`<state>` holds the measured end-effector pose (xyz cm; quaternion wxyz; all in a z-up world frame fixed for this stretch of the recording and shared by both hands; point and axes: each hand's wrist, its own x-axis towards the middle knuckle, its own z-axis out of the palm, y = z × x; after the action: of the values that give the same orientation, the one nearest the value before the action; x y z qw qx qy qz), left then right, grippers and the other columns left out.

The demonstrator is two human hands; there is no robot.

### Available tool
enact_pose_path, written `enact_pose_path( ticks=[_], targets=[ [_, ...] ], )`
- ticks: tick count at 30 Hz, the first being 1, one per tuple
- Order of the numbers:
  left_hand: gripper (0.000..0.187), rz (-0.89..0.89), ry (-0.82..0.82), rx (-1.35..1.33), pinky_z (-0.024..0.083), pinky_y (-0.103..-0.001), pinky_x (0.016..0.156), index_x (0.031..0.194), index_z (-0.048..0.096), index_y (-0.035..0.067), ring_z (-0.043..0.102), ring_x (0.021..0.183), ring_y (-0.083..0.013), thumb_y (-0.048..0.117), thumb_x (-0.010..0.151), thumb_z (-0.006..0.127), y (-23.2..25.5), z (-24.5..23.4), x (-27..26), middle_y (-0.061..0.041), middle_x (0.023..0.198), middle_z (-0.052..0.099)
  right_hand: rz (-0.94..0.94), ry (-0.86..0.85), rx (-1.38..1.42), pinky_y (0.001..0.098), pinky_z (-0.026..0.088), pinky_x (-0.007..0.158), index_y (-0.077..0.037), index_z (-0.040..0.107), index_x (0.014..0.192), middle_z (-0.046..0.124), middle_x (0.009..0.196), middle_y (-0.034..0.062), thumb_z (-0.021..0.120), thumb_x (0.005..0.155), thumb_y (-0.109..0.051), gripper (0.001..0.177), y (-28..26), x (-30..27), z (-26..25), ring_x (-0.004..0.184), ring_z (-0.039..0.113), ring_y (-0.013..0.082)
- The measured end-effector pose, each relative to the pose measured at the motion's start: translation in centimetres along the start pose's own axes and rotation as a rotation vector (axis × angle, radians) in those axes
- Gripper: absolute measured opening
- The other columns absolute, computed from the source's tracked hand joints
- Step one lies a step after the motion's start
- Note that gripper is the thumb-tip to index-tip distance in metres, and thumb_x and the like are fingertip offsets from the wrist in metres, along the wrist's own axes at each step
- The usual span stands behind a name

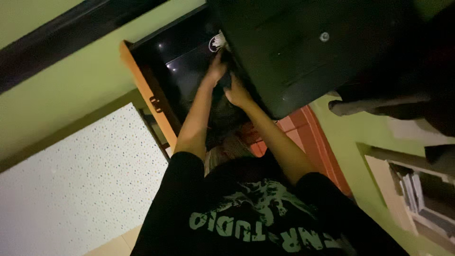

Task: The person folds a brown patterned cloth and a blue patterned cloth on a table and places them into a drawer.

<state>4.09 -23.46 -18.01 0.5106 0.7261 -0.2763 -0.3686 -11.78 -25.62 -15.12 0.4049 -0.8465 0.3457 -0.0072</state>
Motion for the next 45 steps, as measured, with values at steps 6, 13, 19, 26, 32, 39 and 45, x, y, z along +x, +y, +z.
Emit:
enact_pose_path(
  ticks=[6,13,19,26,32,39,45],
  targets=[
    [0.072,0.199,0.011,0.346,0.040,-0.041,0.118,0.150,0.045,0.007,0.051,0.138,-0.0404,0.009,0.080,0.062,0.0,-4.4,-4.3,-0.025,0.146,0.055,-0.322,0.111,0.037,0.0431,0.025,0.127,0.004,0.026,0.159,0.034,0.162,0.0305,0.065,0.092,-0.009,0.079,0.1,0.0,-0.5,0.152,0.033,0.0424],
    [0.061,0.078,0.188,0.668,0.043,-0.050,0.105,0.141,0.057,0.017,0.060,0.119,-0.0397,0.010,0.081,0.068,8.6,-8.2,-17.6,-0.016,0.135,0.062,-0.291,0.049,0.083,0.0423,0.032,0.121,-0.001,0.030,0.159,0.041,0.159,0.0263,0.071,0.094,-0.013,0.077,-5.8,-3.2,-3.7,0.147,0.040,0.0399],
    [0.028,0.279,0.467,0.908,0.044,-0.051,0.099,0.115,0.073,0.014,0.068,0.101,-0.0322,0.021,0.088,0.075,13.5,-10.8,-23.2,-0.010,0.106,0.074,-0.427,0.073,-0.002,0.0414,0.046,0.109,-0.004,0.042,0.152,0.053,0.147,0.0212,0.069,0.098,-0.017,0.062,-13.4,-6.0,-7.5,0.131,0.055,0.0383],
    [0.017,0.146,0.479,0.979,0.043,-0.050,0.084,0.095,0.075,0.015,0.069,0.083,-0.0289,0.031,0.091,0.075,14.7,-14.3,-29.7,-0.009,0.085,0.073,-0.728,-0.113,-0.156,0.0401,0.056,0.076,-0.008,0.070,0.112,0.072,0.106,0.0105,0.061,0.105,-0.028,0.023,-19.6,-8.8,-11.6,0.092,0.071,0.0294],
    [0.022,0.081,0.539,1.003,0.043,-0.048,0.082,0.112,0.074,0.013,0.067,0.073,-0.0305,0.029,0.096,0.070,13.2,-15.9,-34.2,-0.010,0.077,0.071,-0.798,-0.243,-0.257,0.0405,0.049,0.057,-0.007,0.063,0.088,0.063,0.075,0.0076,0.065,0.105,-0.029,0.028,-22.6,-11.0,-11.4,0.063,0.063,0.0276],
    [0.019,0.028,0.650,0.936,0.045,-0.048,0.077,0.100,0.075,0.014,0.068,0.071,-0.0330,0.032,0.095,0.072,12.7,-17.5,-38.8,-0.014,0.076,0.071,-0.922,-0.256,-0.248,0.0421,0.046,0.054,-0.006,0.052,0.081,0.058,0.071,0.0102,0.072,0.101,-0.033,0.039,-26.5,-13.1,-8.4,0.061,0.060,0.0308],
    [0.015,0.063,0.774,0.902,0.046,-0.047,0.071,0.088,0.074,0.014,0.070,0.072,-0.0293,0.029,0.093,0.074,10.2,-21.1,-44.6,-0.008,0.078,0.073,-0.997,-0.341,-0.304,0.0460,0.046,0.055,-0.007,0.051,0.074,0.059,0.070,0.0115,0.076,0.097,-0.038,0.046,-29.9,-14.3,-3.0,0.063,0.060,0.0355]
  ],
)
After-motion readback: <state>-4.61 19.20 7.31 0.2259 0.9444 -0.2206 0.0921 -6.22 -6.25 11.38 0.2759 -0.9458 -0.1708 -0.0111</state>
